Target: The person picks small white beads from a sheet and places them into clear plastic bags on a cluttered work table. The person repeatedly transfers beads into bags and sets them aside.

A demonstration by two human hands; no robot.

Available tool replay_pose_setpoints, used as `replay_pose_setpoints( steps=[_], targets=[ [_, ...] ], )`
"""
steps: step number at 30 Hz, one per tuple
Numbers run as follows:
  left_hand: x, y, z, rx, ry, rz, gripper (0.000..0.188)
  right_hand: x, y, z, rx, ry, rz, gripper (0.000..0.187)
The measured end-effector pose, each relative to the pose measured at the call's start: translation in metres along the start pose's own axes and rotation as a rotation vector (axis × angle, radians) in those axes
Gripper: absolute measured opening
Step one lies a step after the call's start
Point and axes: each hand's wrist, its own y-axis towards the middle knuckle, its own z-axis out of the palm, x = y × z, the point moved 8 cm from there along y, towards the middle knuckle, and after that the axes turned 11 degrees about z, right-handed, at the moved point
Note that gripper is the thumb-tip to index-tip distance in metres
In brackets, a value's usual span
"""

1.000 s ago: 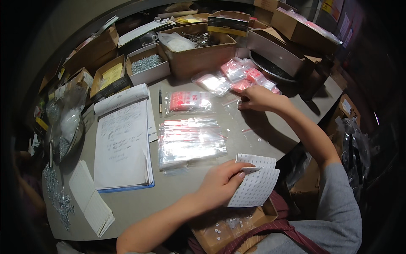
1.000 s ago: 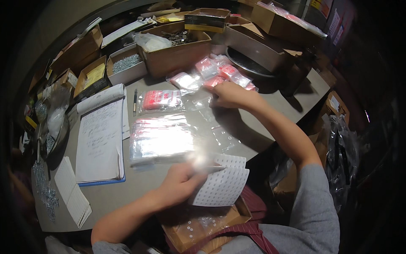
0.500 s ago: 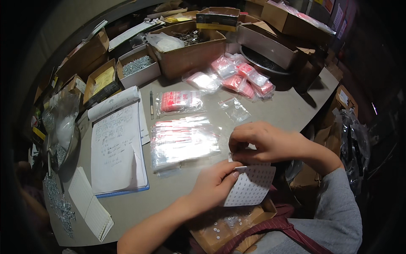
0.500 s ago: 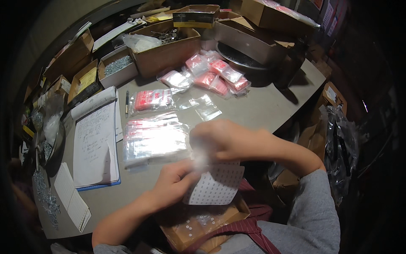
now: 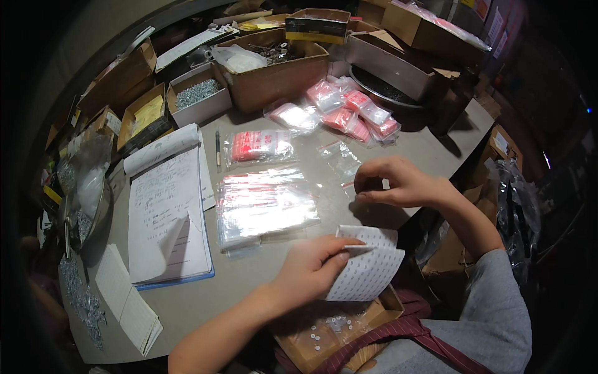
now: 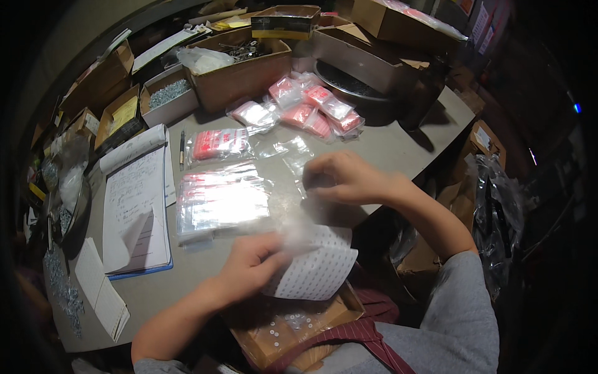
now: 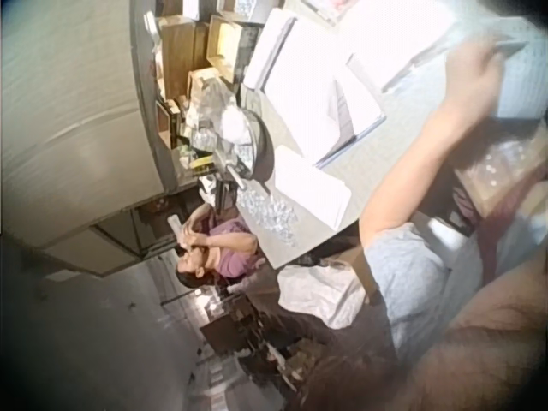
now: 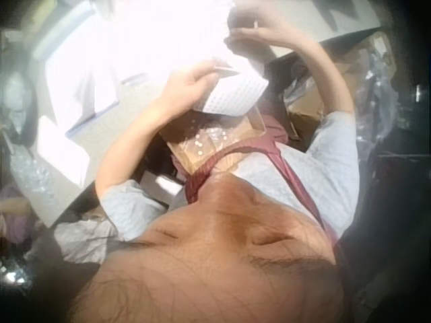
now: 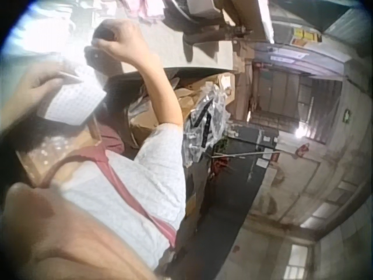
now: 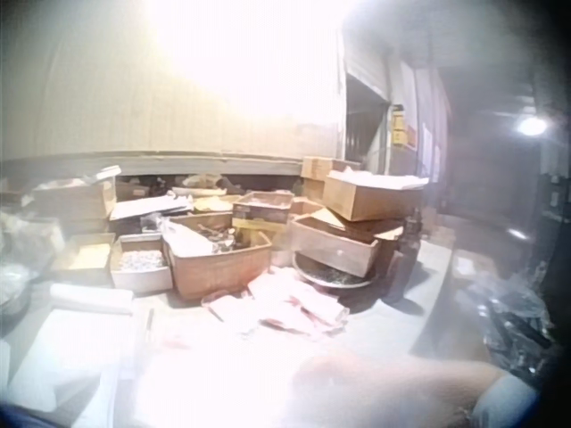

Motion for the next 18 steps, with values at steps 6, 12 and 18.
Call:
replay_pose_setpoints(
  steps=[6,12,18],
  targets=[
    [-0.008,0.001,0.005,0.039,0.097,0.115,0.026,-0.019,0.005,0.014,0.085,-0.185,0.068,0.033],
    [-0.007,0.0,0.004,0.099,0.14,0.042,0.033,-0.015,0.009,0.016,-0.05,-0.383,0.079,0.025],
    [-0.009,0.0,0.004,0.037,0.142,0.129,0.029,-0.017,0.059,-0.021,-0.152,-0.268,-0.105,0.02]
  ],
)
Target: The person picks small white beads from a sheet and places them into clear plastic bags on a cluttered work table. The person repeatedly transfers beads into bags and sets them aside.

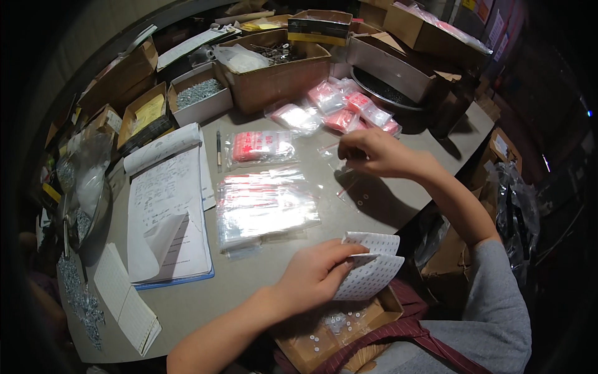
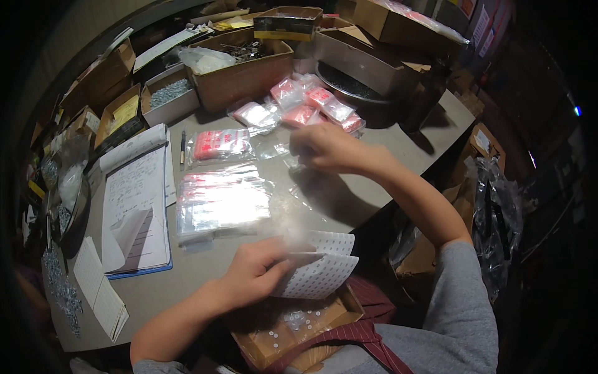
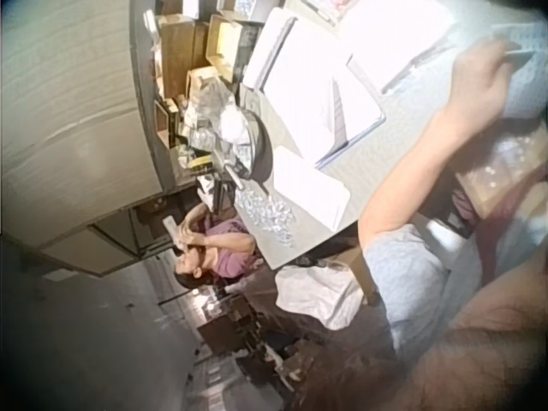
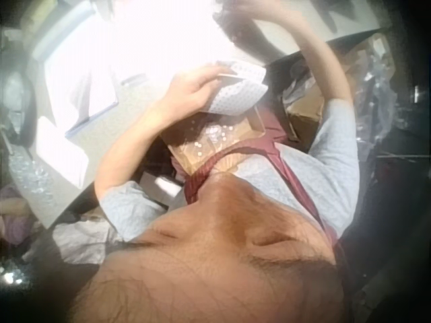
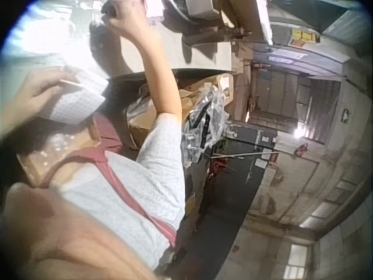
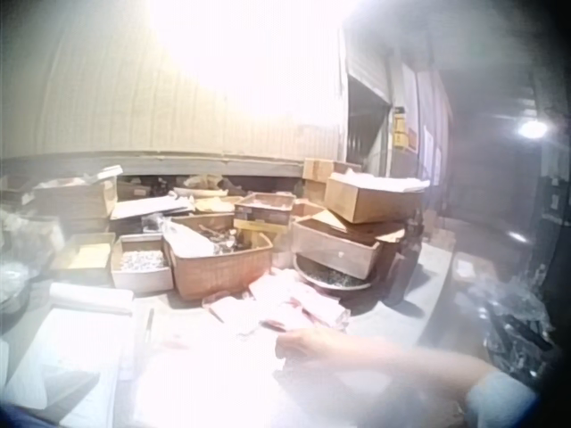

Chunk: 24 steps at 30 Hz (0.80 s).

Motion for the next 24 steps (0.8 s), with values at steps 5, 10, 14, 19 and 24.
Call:
replay_pose_setpoints(
  steps=[5,10,14,19,24],
  targets=[
    [-0.006,0.0,-0.002,-0.038,-0.009,0.034,0.027,-0.006,0.026,0.019,0.038,-0.079,0.025,0.019],
    [-0.003,-0.002,0.001,-0.048,-0.011,0.045,0.027,-0.008,0.028,0.03,-0.009,-0.258,0.045,0.018],
    [-0.005,-0.002,-0.002,-0.027,-0.037,0.004,0.029,-0.031,0.033,0.007,0.091,-0.245,0.221,0.047],
    [-0.022,0.009,-0.053,-0.294,-0.247,-0.056,0.034,-0.052,-0.006,0.008,0.038,-0.057,0.185,0.058],
    [-0.013,-0.012,-0.135,-0.761,-0.538,0.024,0.032,-0.005,-0.078,0.039,-0.01,-0.025,-0.04,0.051]
  ],
)
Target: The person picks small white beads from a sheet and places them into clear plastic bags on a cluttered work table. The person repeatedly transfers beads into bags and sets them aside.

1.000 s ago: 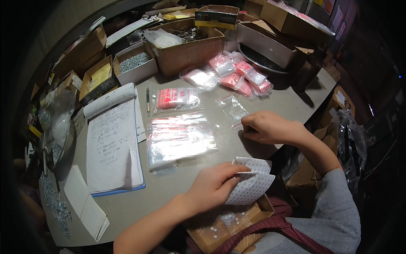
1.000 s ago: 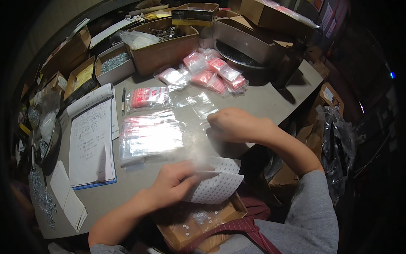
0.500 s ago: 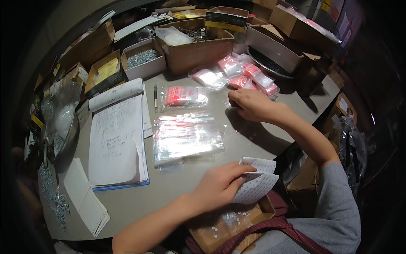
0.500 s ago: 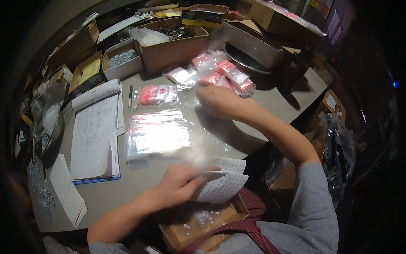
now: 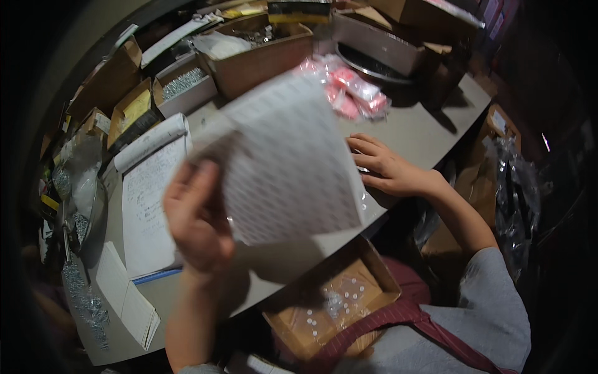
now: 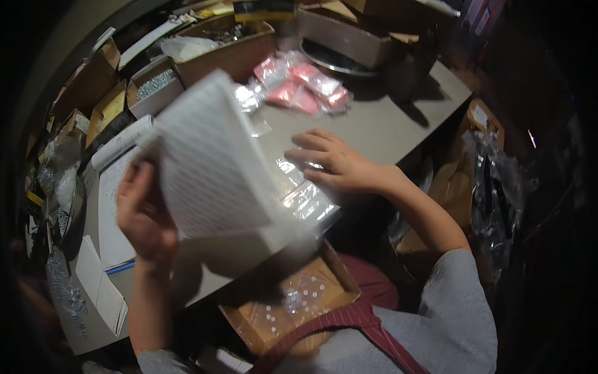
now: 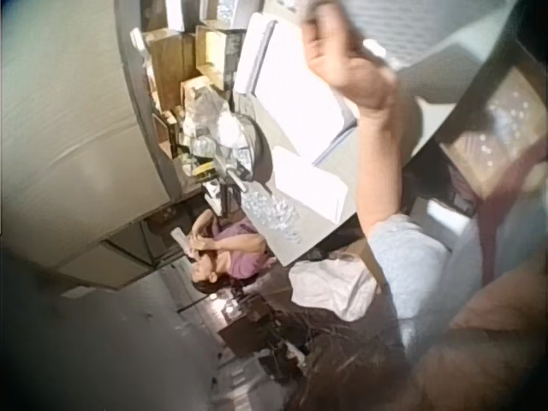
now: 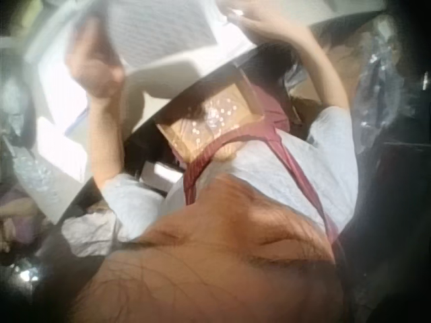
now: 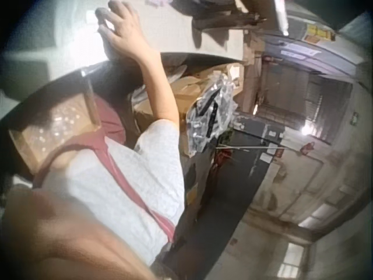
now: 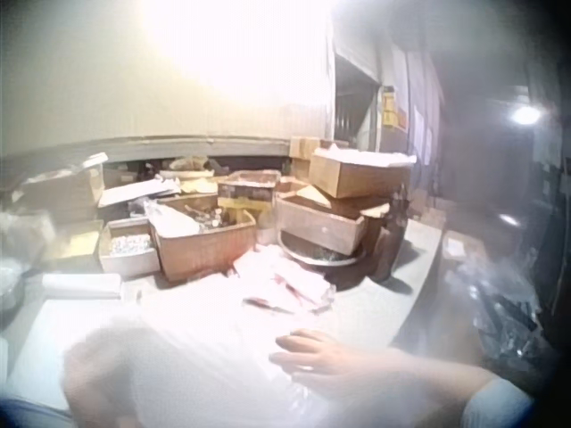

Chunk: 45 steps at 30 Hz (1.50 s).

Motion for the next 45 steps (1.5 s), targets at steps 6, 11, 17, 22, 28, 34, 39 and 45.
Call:
replay_pose_setpoints(
  steps=[6,11,17,22,28,34,39,45],
  targets=[
    [-0.007,0.018,-0.008,0.028,-0.208,0.072,0.032,0.071,-0.072,0.02,0.126,0.294,-0.196,0.051],
    [0.009,0.003,0.008,0.079,-0.049,-0.009,0.033,0.085,-0.083,-0.007,0.092,0.681,-0.136,0.026],
    [0.053,-0.039,0.051,0.225,0.375,-0.387,0.033,0.042,-0.077,-0.063,-0.486,0.695,0.131,0.019],
    [0.069,-0.059,0.062,0.3,0.34,-0.461,0.028,0.077,-0.055,-0.041,-0.396,0.392,-0.011,0.028],
    [0.059,-0.054,0.066,0.299,0.436,-0.388,0.025,0.069,-0.047,-0.014,-0.364,0.339,-0.001,0.037],
    [0.065,-0.053,0.056,0.276,0.466,-0.315,0.018,0.056,-0.048,-0.008,-0.341,0.551,0.173,0.039],
    [0.063,-0.051,0.052,0.272,0.555,-0.35,0.014,0.042,-0.051,-0.007,-0.317,0.67,0.25,0.041],
    [0.059,-0.048,0.046,0.198,0.527,-0.31,0.022,0.039,-0.052,0.009,-0.225,0.931,0.285,0.034]
  ],
)
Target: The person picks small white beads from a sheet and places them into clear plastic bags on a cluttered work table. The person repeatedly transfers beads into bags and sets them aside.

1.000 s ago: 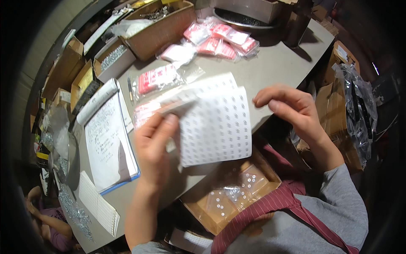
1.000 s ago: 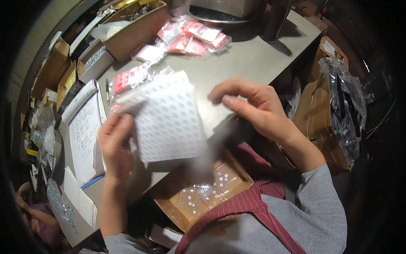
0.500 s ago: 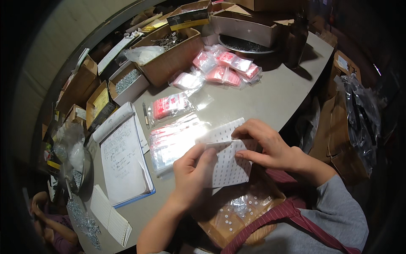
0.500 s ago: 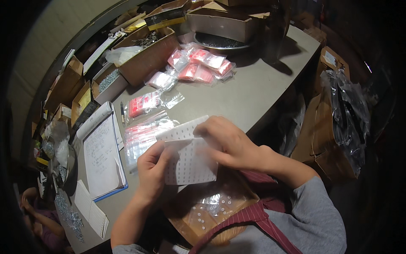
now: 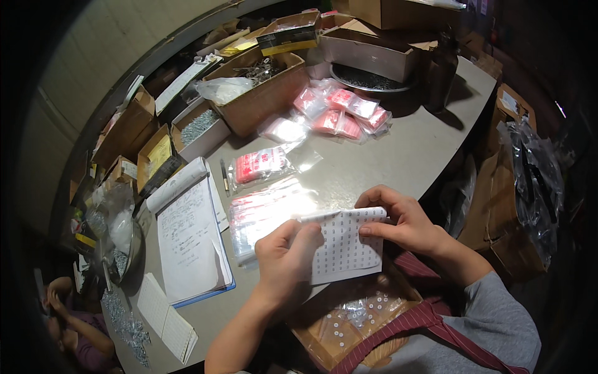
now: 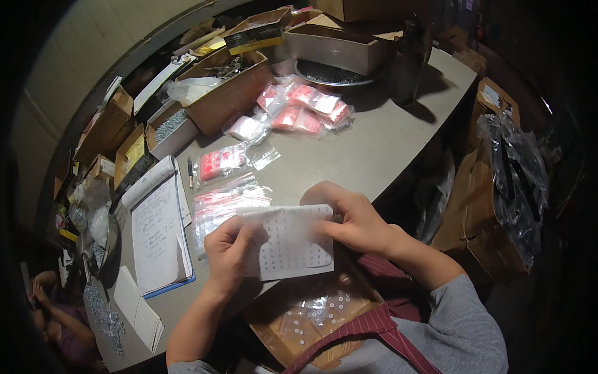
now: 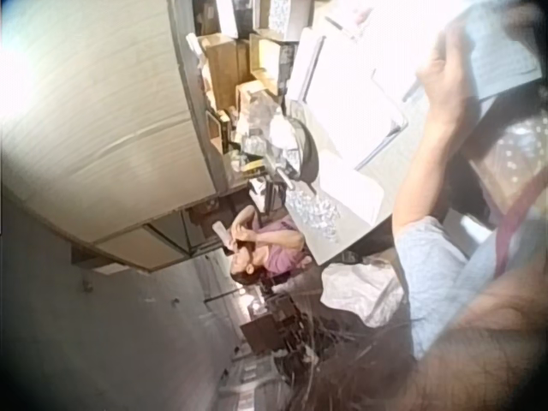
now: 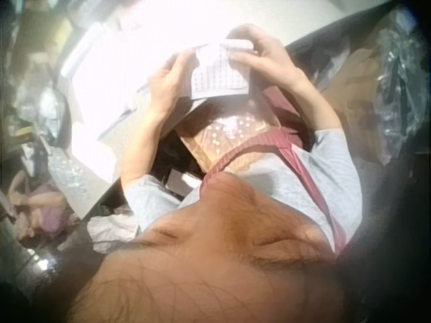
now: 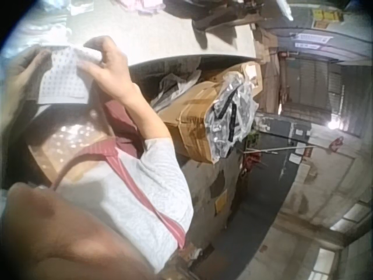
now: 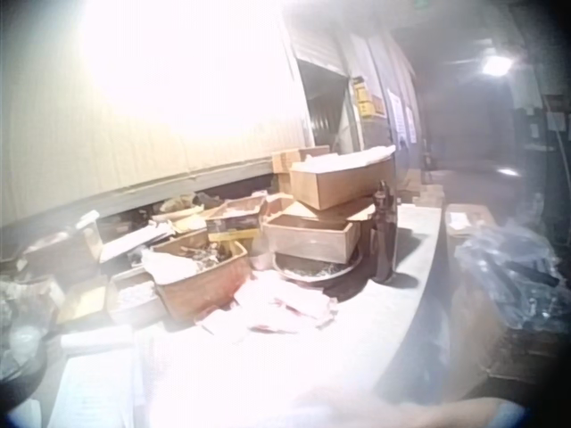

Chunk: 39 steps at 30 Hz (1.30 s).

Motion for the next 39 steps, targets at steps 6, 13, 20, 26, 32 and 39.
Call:
replay_pose_setpoints(
  steps=[6,13,20,26,32,39],
  targets=[
    [0.0,0.002,-0.004,-0.021,-0.004,-0.021,0.024,-0.005,0.0,-0.005,0.006,0.175,0.099,0.018],
    [0.007,0.003,0.013,0.046,-0.197,-0.064,0.017,-0.008,-0.003,-0.003,-0.011,0.139,0.073,0.013],
    [0.009,0.0,0.001,0.122,0.042,0.164,0.016,0.013,0.007,-0.038,-0.132,0.034,-0.113,0.034],
    [-0.015,-0.003,0.015,0.244,0.169,0.353,0.013,-0.005,0.014,-0.006,0.237,0.143,0.157,0.047],
    [-0.012,0.001,0.011,0.228,0.274,0.324,0.011,-0.01,0.011,-0.014,0.093,0.229,0.106,0.035],
    [-0.01,-0.003,0.015,0.255,0.123,0.191,0.01,-0.014,0.001,-0.021,0.111,0.317,0.183,0.028]
  ],
)
